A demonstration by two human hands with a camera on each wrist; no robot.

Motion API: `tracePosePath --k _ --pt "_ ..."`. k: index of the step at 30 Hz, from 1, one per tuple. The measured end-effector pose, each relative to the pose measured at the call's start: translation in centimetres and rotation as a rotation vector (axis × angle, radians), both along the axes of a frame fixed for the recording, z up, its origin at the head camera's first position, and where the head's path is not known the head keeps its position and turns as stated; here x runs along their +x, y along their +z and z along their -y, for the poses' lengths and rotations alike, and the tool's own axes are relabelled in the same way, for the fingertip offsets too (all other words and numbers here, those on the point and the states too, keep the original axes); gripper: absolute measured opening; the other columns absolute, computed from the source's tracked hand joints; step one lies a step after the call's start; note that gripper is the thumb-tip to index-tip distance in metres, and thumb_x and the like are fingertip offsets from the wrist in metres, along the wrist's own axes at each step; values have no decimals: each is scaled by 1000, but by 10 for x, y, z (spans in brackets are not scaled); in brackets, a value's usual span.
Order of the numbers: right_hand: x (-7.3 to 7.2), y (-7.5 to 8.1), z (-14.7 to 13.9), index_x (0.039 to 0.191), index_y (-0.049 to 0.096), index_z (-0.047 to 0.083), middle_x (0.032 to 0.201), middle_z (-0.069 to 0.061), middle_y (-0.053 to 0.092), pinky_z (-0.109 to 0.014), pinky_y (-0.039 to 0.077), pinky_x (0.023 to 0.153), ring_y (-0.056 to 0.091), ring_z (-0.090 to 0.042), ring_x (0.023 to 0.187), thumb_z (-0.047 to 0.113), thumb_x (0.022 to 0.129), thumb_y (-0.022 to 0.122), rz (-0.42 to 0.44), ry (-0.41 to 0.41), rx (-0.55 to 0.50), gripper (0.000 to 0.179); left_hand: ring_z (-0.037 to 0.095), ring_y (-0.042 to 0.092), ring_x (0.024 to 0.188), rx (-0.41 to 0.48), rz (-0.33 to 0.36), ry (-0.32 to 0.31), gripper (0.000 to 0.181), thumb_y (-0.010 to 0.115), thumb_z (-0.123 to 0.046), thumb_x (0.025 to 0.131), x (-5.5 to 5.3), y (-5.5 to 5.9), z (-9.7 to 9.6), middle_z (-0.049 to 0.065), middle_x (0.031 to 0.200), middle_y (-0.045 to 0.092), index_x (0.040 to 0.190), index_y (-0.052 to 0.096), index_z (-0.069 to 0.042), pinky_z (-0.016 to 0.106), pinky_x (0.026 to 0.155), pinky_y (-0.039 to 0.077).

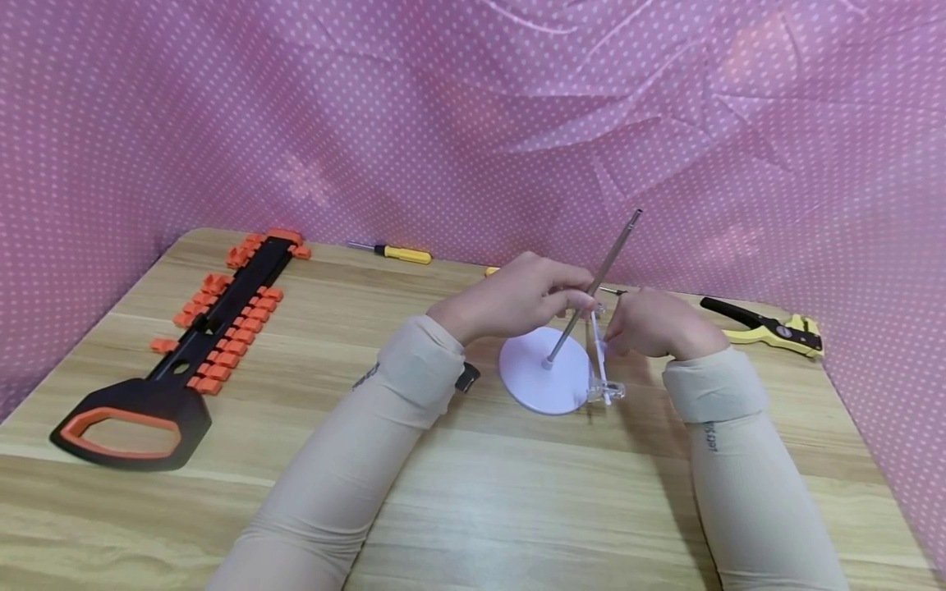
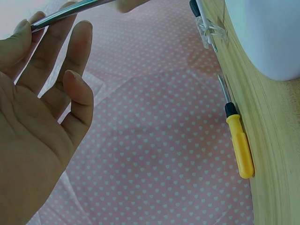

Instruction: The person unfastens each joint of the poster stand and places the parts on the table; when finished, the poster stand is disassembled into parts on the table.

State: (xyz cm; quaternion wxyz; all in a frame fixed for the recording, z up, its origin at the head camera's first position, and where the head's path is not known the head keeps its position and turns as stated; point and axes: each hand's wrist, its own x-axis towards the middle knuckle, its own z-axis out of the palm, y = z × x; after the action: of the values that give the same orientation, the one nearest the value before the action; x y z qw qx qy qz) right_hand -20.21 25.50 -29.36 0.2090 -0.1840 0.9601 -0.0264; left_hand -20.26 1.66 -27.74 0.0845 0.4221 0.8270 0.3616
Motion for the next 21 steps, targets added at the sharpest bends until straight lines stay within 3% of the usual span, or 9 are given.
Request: tracePosePath --k 4,13,21 --pt "-1 -1 1 67 74 22 66 10 55 -28 39 57 42 -12 64 25 90 80 6 13 2 24 9 72 99 1 -5 2 23 57 -29 110 0 0 0 -5 105 78 109 75 -15 24 88 59" --pt "-2 -5 3 71 80 26 64 10 55 -28 39 57 42 -13 63 27 88 81 -8 5 13 17 9 72 100 -1 -2 -1 24 56 -29 110 -1 -1 0 -4 108 79 107 74 -14 25 89 59" --pt "-1 -9 5 60 67 18 55 10 38 -26 35 53 34 -10 57 19 86 82 0 22 -18 30 11 72 101 2 9 -3 21 56 -28 111 0 0 0 -5 106 78 106 73 -17 26 89 59"
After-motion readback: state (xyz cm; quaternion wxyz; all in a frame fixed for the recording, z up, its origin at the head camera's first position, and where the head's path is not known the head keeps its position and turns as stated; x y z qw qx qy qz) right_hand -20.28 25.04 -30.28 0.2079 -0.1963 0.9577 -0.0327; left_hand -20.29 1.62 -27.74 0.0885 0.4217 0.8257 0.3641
